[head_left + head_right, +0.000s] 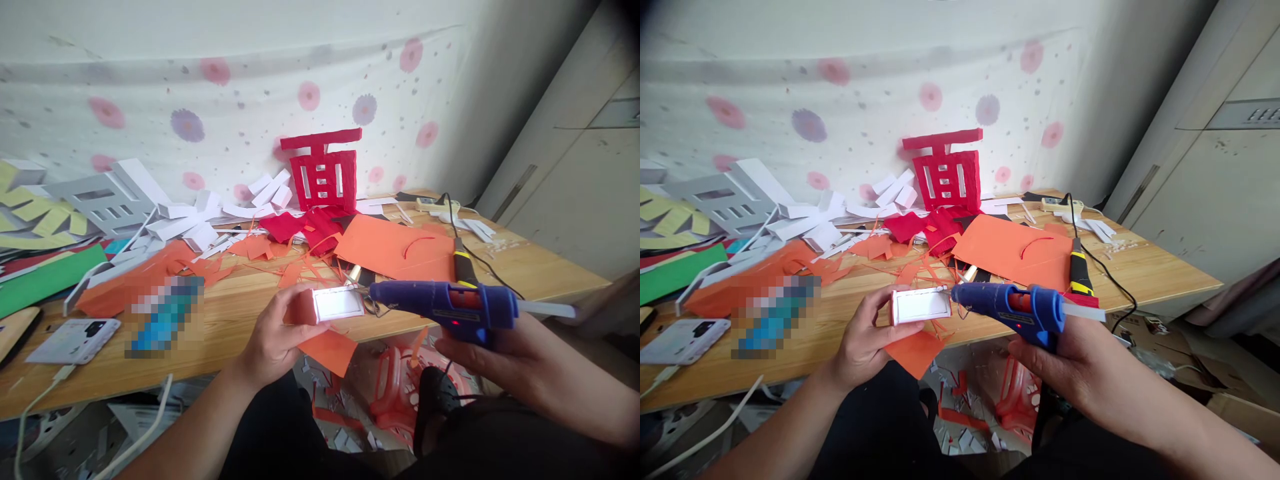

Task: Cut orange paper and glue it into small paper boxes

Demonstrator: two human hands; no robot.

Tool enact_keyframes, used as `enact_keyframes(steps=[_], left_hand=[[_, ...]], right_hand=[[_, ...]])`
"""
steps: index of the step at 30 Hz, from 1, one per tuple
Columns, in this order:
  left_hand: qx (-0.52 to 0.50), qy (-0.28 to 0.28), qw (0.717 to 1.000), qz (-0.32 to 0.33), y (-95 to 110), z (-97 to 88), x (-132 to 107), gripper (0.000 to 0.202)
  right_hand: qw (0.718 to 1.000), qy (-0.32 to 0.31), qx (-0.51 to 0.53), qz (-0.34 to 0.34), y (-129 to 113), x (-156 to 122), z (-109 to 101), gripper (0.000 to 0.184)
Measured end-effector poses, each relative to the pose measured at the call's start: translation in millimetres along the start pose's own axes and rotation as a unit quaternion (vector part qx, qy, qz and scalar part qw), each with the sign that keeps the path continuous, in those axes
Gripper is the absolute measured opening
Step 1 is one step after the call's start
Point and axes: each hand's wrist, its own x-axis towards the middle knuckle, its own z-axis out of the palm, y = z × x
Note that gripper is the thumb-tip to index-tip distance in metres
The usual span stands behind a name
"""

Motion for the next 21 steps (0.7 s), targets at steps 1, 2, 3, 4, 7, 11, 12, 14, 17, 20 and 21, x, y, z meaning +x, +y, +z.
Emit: enact_keyframes(steps=[1, 2, 3, 4, 7, 11, 12, 14, 17, 20, 21], left_hand=[[0.001, 0.002, 1.0, 0.0, 0, 0.1, 0, 0.042], [0.002, 0.002, 1.0, 0.0, 0, 0.3, -1, 0.042], [0.002, 0.0, 1.0, 0.0, 0, 0.5, -2, 0.043], [0.003, -0.001, 1.0, 0.001, 0, 0.8, -3, 0.045], [0.004, -0.005, 1.0, -0.002, -1, 1.5, -5, 0.047], [0.011, -0.005, 1.0, -0.001, 0, 1.0, -5, 0.044], [0.013, -0.006, 1.0, 0.002, 1, 0.6, -5, 0.043], [0.015, -0.005, 1.0, 0.005, 1, -0.3, -4, 0.042], [0.019, -0.004, 1.0, 0.006, 2, -1.1, -4, 0.041], [0.025, -0.005, 1.0, 0.007, 2, -1.2, -4, 0.041], [0.024, -0.005, 1.0, 0.008, 1, -0.9, -5, 0.041]], right_hand=[[1.0, -0.004, 0.005, -0.001, 2, -1, 0, 0.038], [1.0, -0.008, 0.01, 0.0, 3, -2, 0, 0.037], [1.0, -0.012, 0.014, 0.004, 5, -3, -1, 0.036], [1.0, -0.017, 0.017, 0.008, 8, -4, -1, 0.036], [0.999, -0.038, 0.014, 0.011, 14, -9, -3, 0.037], [0.999, -0.013, -0.045, -0.01, 19, -16, -4, 0.034], [0.998, -0.007, -0.061, -0.01, 19, -17, -4, 0.032], [0.997, -0.001, -0.082, -0.006, 18, -20, -4, 0.032], [0.996, 0.011, -0.092, -0.016, 19, -22, -4, 0.032], [0.995, 0.033, -0.095, -0.021, 20, -23, -3, 0.031], [0.995, 0.036, -0.093, -0.019, 20, -23, -3, 0.031]])
